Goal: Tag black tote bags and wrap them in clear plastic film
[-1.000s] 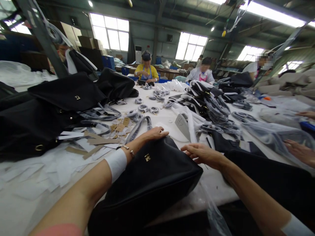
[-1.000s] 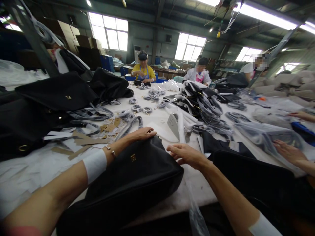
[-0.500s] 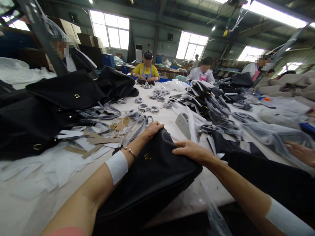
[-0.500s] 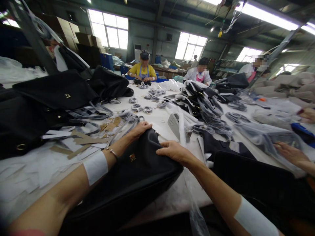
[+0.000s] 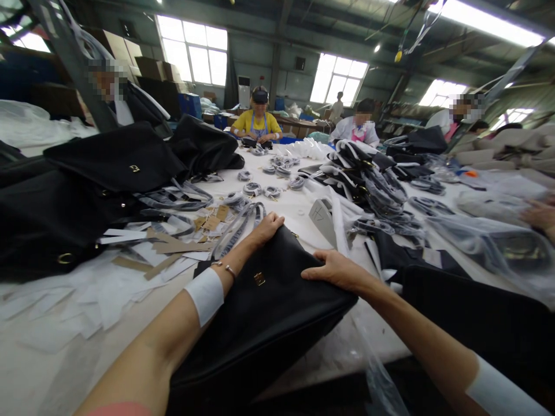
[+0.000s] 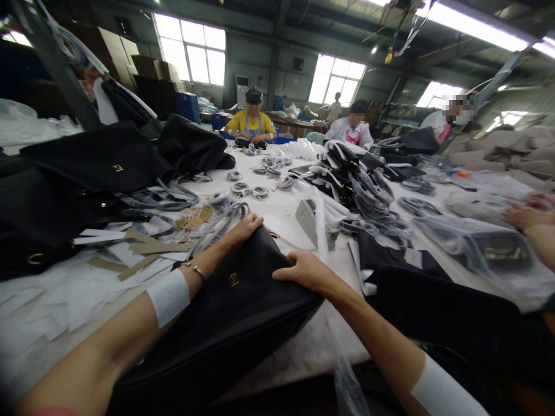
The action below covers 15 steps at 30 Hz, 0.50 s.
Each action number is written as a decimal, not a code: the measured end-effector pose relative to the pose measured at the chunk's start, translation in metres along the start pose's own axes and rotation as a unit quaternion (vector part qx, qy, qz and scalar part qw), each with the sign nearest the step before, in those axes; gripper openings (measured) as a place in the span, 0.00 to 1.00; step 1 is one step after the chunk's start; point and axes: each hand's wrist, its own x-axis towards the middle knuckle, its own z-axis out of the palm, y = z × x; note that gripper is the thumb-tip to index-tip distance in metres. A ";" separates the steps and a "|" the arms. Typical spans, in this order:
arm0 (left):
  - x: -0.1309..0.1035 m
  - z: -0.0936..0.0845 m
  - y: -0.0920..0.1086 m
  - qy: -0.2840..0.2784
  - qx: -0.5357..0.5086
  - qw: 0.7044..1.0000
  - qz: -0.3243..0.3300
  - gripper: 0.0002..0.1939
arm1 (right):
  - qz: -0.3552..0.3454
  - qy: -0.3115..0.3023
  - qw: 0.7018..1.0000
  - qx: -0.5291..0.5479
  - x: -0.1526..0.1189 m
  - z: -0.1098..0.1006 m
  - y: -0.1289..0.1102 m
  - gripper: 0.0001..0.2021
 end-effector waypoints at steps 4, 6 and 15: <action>0.001 -0.007 0.004 -0.009 0.025 0.999 0.037 0.08 | 0.024 -0.084 0.986 0.141 0.002 0.003 0.007 0.19; 0.000 -0.013 0.011 -0.056 0.029 0.995 0.072 0.12 | 0.023 -0.103 0.979 0.175 0.004 0.004 0.009 0.21; -0.020 -0.021 0.054 -0.318 0.257 0.871 0.274 0.09 | -0.044 -0.172 0.964 0.199 0.013 0.014 0.010 0.26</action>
